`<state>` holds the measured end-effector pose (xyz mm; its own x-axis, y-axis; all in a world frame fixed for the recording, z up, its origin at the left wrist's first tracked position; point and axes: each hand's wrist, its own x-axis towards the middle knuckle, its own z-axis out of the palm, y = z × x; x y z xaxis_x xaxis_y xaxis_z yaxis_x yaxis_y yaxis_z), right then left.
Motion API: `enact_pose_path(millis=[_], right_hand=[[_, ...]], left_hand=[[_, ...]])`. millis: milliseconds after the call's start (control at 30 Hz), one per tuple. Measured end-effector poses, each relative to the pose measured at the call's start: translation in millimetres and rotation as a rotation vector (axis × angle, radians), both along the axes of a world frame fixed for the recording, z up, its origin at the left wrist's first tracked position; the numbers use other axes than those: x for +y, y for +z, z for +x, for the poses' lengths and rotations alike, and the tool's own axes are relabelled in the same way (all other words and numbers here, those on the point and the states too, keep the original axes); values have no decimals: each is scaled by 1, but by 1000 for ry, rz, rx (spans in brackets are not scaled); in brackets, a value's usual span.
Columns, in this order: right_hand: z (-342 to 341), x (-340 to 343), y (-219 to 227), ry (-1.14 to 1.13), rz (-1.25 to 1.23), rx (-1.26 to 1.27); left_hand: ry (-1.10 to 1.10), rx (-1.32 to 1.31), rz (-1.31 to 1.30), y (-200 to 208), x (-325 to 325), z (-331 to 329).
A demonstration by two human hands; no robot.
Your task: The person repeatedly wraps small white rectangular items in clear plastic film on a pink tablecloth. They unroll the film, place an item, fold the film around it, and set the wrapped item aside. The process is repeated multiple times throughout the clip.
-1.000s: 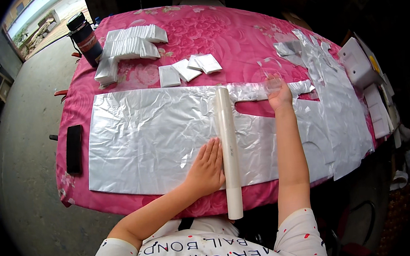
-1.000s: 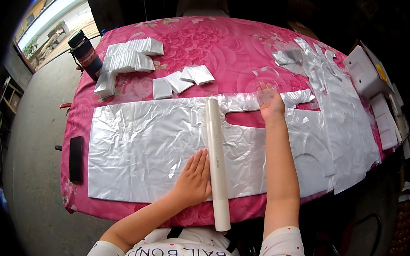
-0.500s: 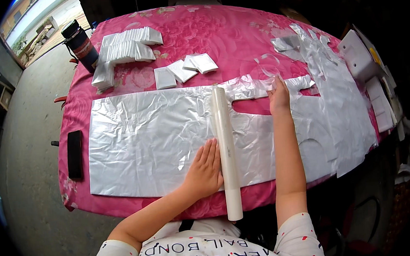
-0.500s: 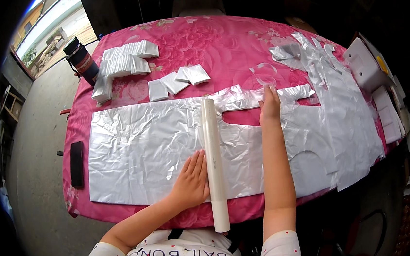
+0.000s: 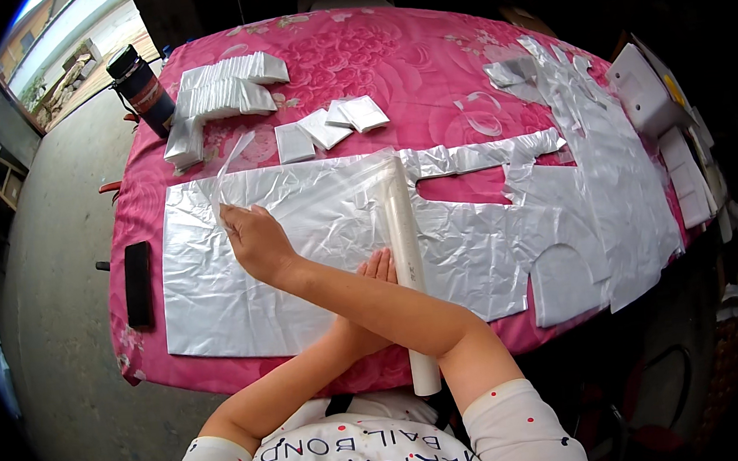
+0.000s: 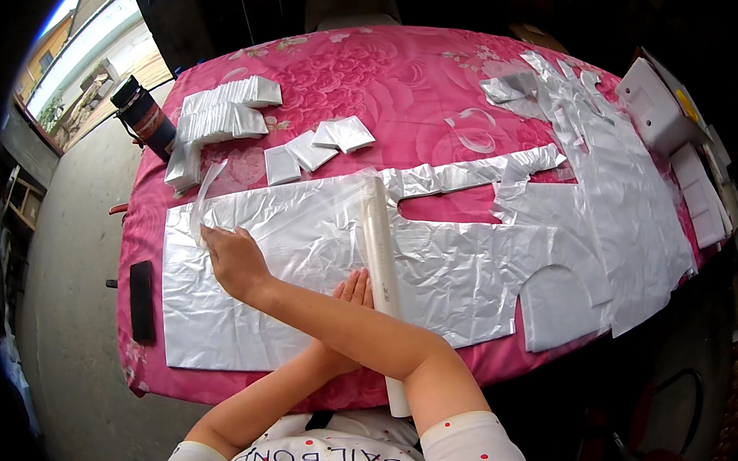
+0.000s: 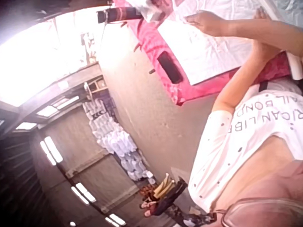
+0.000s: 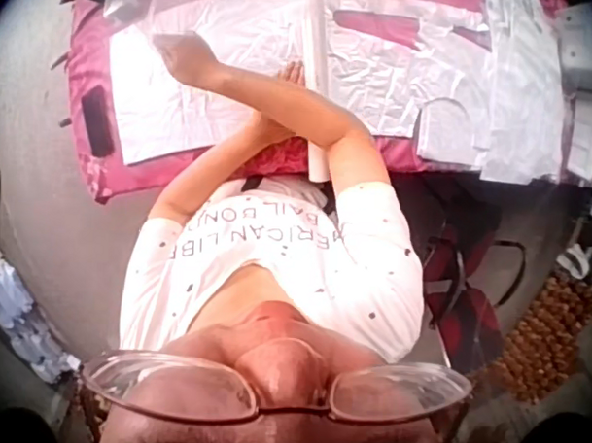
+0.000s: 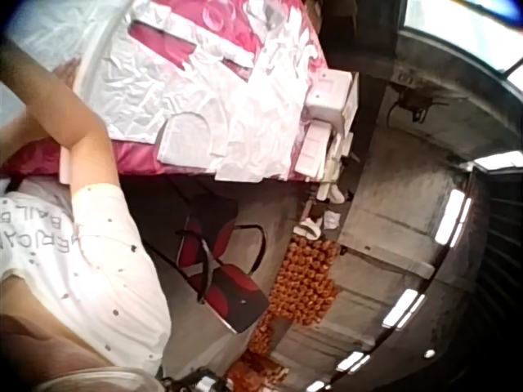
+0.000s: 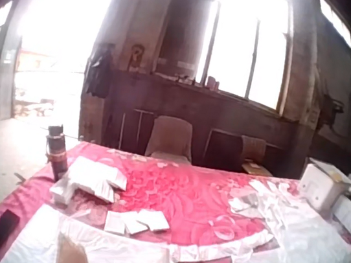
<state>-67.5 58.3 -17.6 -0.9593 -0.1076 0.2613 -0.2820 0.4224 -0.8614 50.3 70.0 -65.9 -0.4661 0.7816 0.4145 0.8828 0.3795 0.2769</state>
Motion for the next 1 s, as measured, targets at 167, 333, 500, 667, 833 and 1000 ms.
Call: enact_pose_path(millis=[167,333,500,667,833,1000], right_hand=[[10,-40,-61,90,437,0],[66,14,4,343,327,34],[133,140,23,-198,289,333],[172,196,-9,-122,367,164],[169,195,-18,57,447,157],[147,142,-17,156,584,126]], left_hand=[[23,82,-41,-26,9,-5],[71,-29,46,-8,7,-1],[40,-726,362,26,-2,-59],[79,-1685,905,34,52,-113],[245,-1948,844,25,46,-143],[301,-1449,755,53,-17,-152]])
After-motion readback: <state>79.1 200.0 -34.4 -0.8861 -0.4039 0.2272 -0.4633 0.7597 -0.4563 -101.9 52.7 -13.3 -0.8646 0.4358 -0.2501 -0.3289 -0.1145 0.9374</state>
